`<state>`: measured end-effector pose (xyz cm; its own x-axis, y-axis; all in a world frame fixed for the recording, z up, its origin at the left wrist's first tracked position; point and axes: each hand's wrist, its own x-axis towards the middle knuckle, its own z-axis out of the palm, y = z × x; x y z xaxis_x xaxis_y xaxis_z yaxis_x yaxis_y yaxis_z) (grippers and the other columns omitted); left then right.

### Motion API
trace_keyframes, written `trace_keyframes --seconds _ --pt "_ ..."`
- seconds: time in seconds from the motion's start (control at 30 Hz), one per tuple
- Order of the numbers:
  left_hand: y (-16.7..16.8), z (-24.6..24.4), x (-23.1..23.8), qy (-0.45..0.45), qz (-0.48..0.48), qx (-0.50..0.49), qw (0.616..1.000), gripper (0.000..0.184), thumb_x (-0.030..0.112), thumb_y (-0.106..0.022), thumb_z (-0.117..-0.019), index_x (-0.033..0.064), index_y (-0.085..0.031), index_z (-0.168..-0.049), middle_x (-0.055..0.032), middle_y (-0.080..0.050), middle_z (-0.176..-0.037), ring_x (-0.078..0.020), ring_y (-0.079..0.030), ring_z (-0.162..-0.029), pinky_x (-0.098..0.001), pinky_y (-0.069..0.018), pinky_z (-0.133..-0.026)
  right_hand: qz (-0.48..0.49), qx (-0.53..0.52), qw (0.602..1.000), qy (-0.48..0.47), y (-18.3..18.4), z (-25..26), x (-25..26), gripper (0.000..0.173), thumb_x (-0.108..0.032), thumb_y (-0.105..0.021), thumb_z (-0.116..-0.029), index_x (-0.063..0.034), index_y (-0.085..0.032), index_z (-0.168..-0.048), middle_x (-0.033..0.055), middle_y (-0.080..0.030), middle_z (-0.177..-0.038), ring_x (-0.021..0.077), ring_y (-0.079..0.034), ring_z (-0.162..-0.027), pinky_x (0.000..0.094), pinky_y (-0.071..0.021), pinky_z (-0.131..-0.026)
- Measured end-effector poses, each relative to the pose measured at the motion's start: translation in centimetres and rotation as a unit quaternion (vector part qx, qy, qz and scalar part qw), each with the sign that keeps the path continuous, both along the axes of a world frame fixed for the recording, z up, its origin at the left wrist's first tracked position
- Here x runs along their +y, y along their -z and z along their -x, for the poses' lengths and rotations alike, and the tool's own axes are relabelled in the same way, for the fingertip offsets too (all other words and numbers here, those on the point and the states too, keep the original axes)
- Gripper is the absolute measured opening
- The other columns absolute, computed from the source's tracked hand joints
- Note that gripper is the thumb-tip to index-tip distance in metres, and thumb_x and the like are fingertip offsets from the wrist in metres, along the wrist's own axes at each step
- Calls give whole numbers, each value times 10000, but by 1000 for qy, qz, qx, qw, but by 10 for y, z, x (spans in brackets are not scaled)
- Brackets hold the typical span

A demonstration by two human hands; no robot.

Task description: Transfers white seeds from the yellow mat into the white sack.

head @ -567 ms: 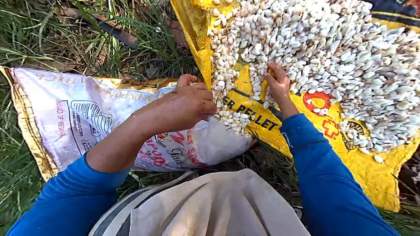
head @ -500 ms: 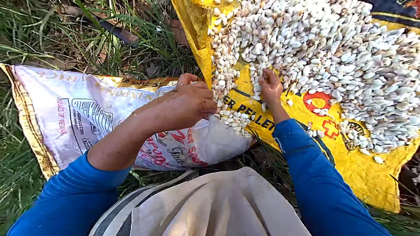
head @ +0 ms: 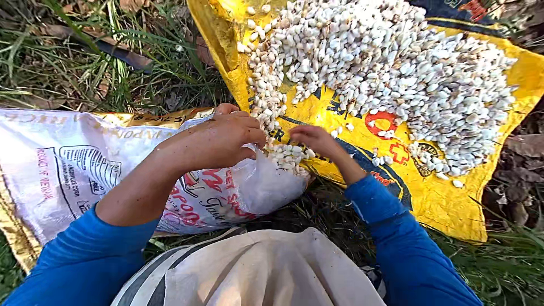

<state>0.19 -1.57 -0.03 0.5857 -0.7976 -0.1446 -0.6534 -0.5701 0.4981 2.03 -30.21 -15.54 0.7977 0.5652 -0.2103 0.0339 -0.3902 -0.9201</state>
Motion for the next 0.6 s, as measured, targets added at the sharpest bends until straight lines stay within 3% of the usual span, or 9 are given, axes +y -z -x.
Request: trace_keyframes --seconds 0.1,0.17,0.27,0.3,0.33,0.4,0.47,0.53,0.6 --pt "-7 -18 -13 9 3 55 998 350 330 -735 -921 74 -721 -1161 -111 -709 -1080 -333 -656 -1071 -687 -398 -985 168 -92 938 289 16 -48 -120 409 -214 -565 -1033 66 -594 -1330 265 -628 -1322 356 -619 -1232 494 -492 -1058" --pt "-6 -39 -36 2 -17 73 997 355 328 -708 -957 46 -709 -1173 -135 -711 -1069 -330 -680 -1032 -627 -497 -937 241 -70 876 411 40 -57 -165 611 -291 -619 -989 66 -477 -1464 332 -432 -1509 461 -410 -1424 586 -336 -1171" --pt "18 -85 -102 -33 -166 134 976 388 305 -653 -1025 -35 -668 -1210 -241 -695 -1102 -418 -667 -1074 -634 -485 -973 209 -61 891 398 70 -43 -116 864 -350 -644 -968 97 -231 -1581 363 -93 -1654 507 -161 -1537 606 -207 -1241" --pt "37 -102 -125 -41 -228 149 961 442 326 -650 -1026 -66 -651 -1230 -282 -682 -1124 -458 -651 -1101 -667 -467 -979 166 -64 916 359 68 -33 -84 857 -312 -632 -985 98 -185 -1591 366 -74 -1655 502 -160 -1540 591 -215 -1247" --pt "58 -117 -146 -50 -281 157 945 485 333 -668 -1013 -105 -639 -1221 -326 -658 -1145 -502 -626 -1132 -701 -447 -981 128 -56 942 306 53 -19 -55 790 -260 -604 -1005 87 -204 -1592 350 -110 -1658 483 -188 -1540 576 -220 -1248" --pt "99 -138 -176 -75 -349 150 922 530 295 -765 -938 -173 -623 -1140 -381 -619 -1176 -543 -596 -1164 -730 -443 -970 85 35 978 188 -25 10 -25 503 -115 -539 -1056 8 -423 -1530 206 -361 -1630 324 -369 -1500 440 -301 -1221" --pt "129 -147 -189 -128 -371 152 907 791 234 -882 -811 -227 -488 -1320 -439 -514 -1333 -587 -507 -1275 -737 -405 -1035 39 118 989 84 -79 7 -41 392 -27 -502 -1056 1 -541 -1445 166 -543 -1503 258 -532 -1373 388 -407 -1146" --pt "150 -144 -194 -191 -372 154 895 1148 216 -970 -677 -219 -268 -1474 -493 -349 -1446 -648 -404 -1333 -746 -395 -1049 -6 26 995 101 -43 -16 -105 313 -67 -543 -1041 47 -638 -1317 186 -668 -1324 237 -653 -1213 383 -503 -1061" --pt "161 -144 -202 -207 -386 148 887 1294 215 -1008 -606 -212 -184 -1508 -500 -244 -1507 -672 -335 -1365 -760 -379 -1049 45 -74 958 275 -13 -23 -205 305 -122 -562 -1038 78 -650 -1251 210 -696 -1221 242 -688 -1120 400 -549 -1007"
